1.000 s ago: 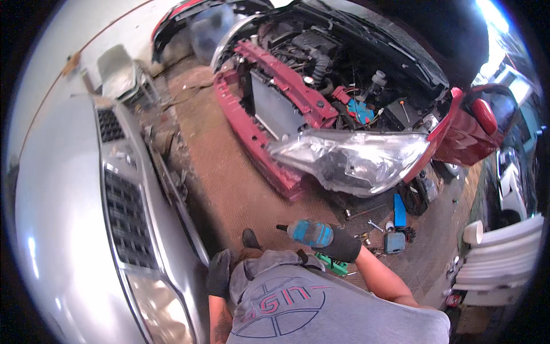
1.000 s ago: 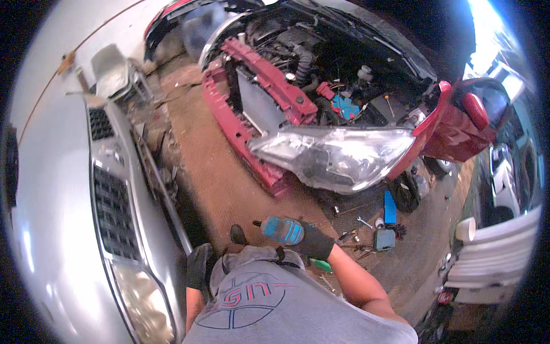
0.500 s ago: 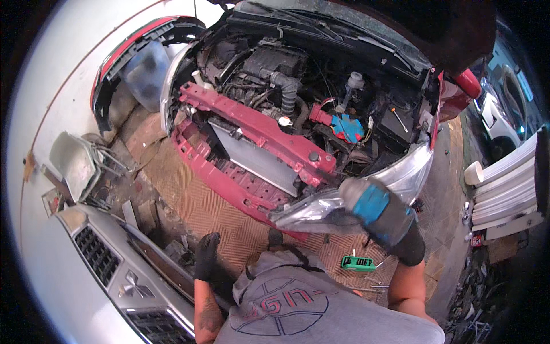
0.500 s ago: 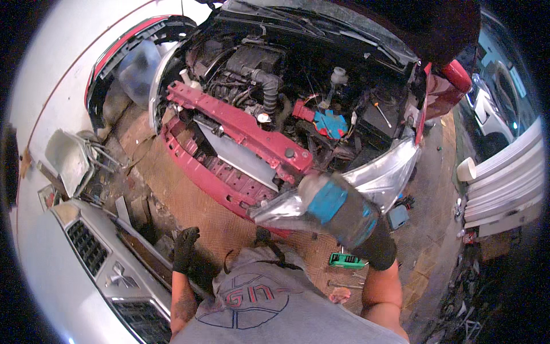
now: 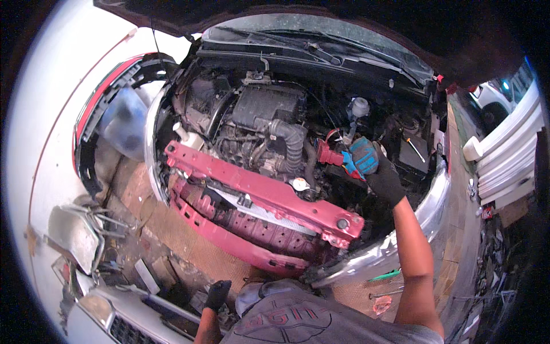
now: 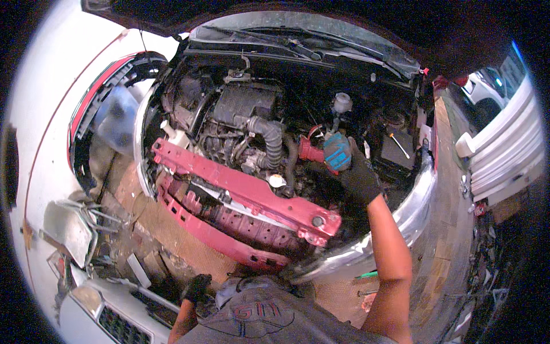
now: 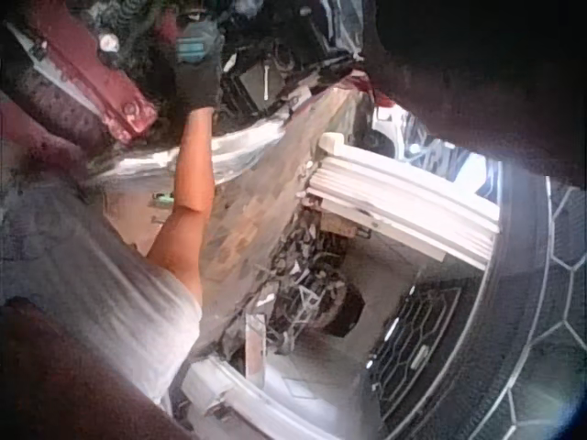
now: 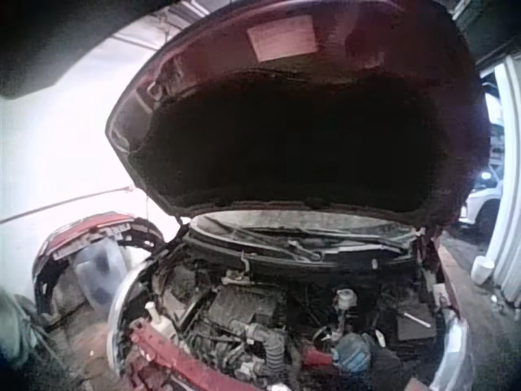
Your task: The person installs a red metal cross-member into the front of a car's engine bay. They align the part by hand, secure it with bolts, and use a power drill to tighten the fasteners.
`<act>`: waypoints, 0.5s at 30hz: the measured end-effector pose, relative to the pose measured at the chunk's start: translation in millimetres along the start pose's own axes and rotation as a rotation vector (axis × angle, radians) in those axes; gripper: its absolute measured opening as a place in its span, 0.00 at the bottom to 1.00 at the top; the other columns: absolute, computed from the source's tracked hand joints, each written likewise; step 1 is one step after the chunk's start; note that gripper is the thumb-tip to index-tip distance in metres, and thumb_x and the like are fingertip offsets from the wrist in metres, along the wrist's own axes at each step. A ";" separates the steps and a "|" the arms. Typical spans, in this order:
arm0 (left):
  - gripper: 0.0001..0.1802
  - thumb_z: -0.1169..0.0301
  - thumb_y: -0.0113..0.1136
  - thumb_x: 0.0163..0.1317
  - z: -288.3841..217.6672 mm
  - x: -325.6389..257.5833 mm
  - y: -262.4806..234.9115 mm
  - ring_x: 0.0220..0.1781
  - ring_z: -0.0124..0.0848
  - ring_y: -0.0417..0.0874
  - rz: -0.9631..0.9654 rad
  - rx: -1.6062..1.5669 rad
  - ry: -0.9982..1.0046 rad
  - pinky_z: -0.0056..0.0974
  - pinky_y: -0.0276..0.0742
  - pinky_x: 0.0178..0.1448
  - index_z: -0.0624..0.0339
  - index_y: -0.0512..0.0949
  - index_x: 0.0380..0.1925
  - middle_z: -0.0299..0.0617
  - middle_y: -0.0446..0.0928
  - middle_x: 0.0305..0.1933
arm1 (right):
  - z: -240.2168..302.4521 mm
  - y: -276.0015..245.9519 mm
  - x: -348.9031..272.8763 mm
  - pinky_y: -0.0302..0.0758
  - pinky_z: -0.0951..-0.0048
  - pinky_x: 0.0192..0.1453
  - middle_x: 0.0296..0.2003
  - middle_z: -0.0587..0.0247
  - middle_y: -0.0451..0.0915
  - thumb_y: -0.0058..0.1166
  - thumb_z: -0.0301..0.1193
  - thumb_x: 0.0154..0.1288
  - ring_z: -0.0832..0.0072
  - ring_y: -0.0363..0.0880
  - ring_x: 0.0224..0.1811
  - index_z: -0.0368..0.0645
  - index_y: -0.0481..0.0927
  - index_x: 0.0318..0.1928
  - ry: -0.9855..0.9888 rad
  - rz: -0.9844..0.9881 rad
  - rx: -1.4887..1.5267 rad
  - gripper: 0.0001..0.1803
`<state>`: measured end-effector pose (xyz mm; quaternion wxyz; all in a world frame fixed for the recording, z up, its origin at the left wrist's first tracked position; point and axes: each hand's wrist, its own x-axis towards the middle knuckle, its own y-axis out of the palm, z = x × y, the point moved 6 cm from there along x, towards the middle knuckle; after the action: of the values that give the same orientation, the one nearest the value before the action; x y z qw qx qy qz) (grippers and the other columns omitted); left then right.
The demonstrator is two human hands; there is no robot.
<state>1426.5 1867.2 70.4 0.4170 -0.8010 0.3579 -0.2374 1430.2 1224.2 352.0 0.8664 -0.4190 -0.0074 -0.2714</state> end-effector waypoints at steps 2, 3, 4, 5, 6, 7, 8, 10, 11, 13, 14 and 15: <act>0.13 0.68 0.52 0.65 44.0 -1.2 -7.0 0.41 0.49 0.83 0.066 -0.103 -0.077 0.49 0.78 0.46 0.61 0.80 0.44 0.53 0.82 0.41 | -33.5 23.1 21.1 0.66 0.59 0.70 0.64 0.41 0.71 0.59 0.32 0.61 0.51 0.71 0.66 0.38 0.59 0.72 -0.039 -0.014 -0.243 0.40; 0.13 0.68 0.52 0.64 80.0 -16.8 1.3 0.40 0.48 0.83 0.215 -0.003 -0.144 0.49 0.78 0.45 0.60 0.80 0.43 0.53 0.82 0.41 | -36.9 37.8 32.0 0.68 0.56 0.69 0.63 0.37 0.70 0.61 0.36 0.58 0.46 0.71 0.64 0.39 0.53 0.74 -0.054 -0.020 -0.226 0.47; 0.13 0.67 0.51 0.63 114.9 -36.3 12.3 0.40 0.48 0.83 0.363 0.093 -0.212 0.50 0.78 0.44 0.59 0.81 0.42 0.53 0.82 0.42 | -41.6 53.1 41.3 0.68 0.56 0.68 0.62 0.37 0.70 0.62 0.37 0.57 0.46 0.71 0.64 0.39 0.53 0.74 0.019 0.016 -0.283 0.48; 0.13 0.67 0.50 0.64 132.9 -47.4 18.4 0.39 0.47 0.84 0.530 0.199 -0.167 0.49 0.79 0.43 0.59 0.81 0.41 0.52 0.82 0.40 | -48.0 61.9 49.2 0.69 0.55 0.67 0.62 0.37 0.70 0.64 0.38 0.55 0.46 0.72 0.63 0.39 0.52 0.74 0.094 0.055 -0.358 0.50; 0.13 0.67 0.48 0.66 149.6 -58.8 21.3 0.38 0.46 0.84 0.693 0.298 -0.102 0.49 0.79 0.43 0.58 0.81 0.39 0.52 0.83 0.38 | -59.1 71.4 54.2 0.70 0.55 0.66 0.62 0.36 0.71 0.65 0.39 0.54 0.45 0.72 0.63 0.39 0.51 0.74 0.168 0.098 -0.429 0.51; 0.13 0.67 0.48 0.66 163.7 -62.3 20.1 0.38 0.46 0.84 0.745 0.273 -0.109 0.49 0.79 0.43 0.58 0.81 0.39 0.52 0.83 0.38 | -79.0 74.8 53.6 0.72 0.54 0.63 0.60 0.37 0.72 0.67 0.41 0.52 0.45 0.73 0.61 0.41 0.50 0.75 0.075 0.036 -0.501 0.55; 0.13 0.67 0.48 0.66 178.4 -62.2 12.7 0.38 0.46 0.84 0.751 0.236 -0.149 0.49 0.79 0.43 0.58 0.81 0.39 0.52 0.83 0.38 | -90.5 84.0 53.6 0.73 0.54 0.62 0.59 0.37 0.72 0.68 0.42 0.51 0.45 0.74 0.60 0.42 0.48 0.75 0.137 0.055 -0.569 0.56; 0.13 0.66 0.49 0.66 199.8 -57.8 -12.6 0.37 0.46 0.84 0.692 0.159 -0.262 0.49 0.79 0.42 0.58 0.81 0.39 0.52 0.83 0.37 | -104.1 98.8 60.0 0.74 0.53 0.60 0.57 0.37 0.73 0.69 0.43 0.50 0.44 0.75 0.59 0.45 0.45 0.76 0.226 0.089 -0.682 0.59; 0.13 0.66 0.49 0.66 209.4 -52.3 -22.5 0.37 0.46 0.84 0.654 0.132 -0.297 0.49 0.79 0.42 0.59 0.81 0.39 0.52 0.83 0.37 | -112.3 100.8 58.3 0.74 0.52 0.59 0.57 0.37 0.74 0.69 0.43 0.49 0.44 0.75 0.58 0.47 0.45 0.76 0.287 0.091 -0.717 0.60; 0.13 0.65 0.49 0.66 219.1 -34.3 -35.8 0.37 0.46 0.84 0.572 0.092 -0.348 0.49 0.79 0.42 0.59 0.81 0.39 0.51 0.83 0.36 | -131.1 107.5 62.6 0.74 0.51 0.58 0.55 0.37 0.74 0.70 0.44 0.47 0.44 0.76 0.56 0.50 0.43 0.77 0.380 0.086 -0.782 0.62; 0.13 0.65 0.49 0.66 223.7 -24.4 -42.2 0.36 0.47 0.84 0.530 0.088 -0.356 0.49 0.79 0.42 0.59 0.81 0.39 0.51 0.83 0.36 | -141.2 113.3 65.3 0.75 0.51 0.57 0.54 0.37 0.75 0.70 0.44 0.47 0.44 0.77 0.55 0.50 0.44 0.77 0.377 0.047 -0.814 0.62; 0.14 0.64 0.49 0.66 225.9 -13.6 -46.0 0.36 0.47 0.84 0.493 0.089 -0.355 0.49 0.80 0.42 0.59 0.81 0.39 0.51 0.83 0.35 | -154.5 119.0 64.4 0.75 0.50 0.56 0.54 0.38 0.75 0.69 0.45 0.47 0.44 0.77 0.54 0.50 0.44 0.77 0.380 0.012 -0.847 0.61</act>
<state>1588.5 2008.5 -14.1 0.5528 -0.7000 0.4521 -0.0007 1508.7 1141.2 181.3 0.6067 -0.6788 0.2652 -0.3175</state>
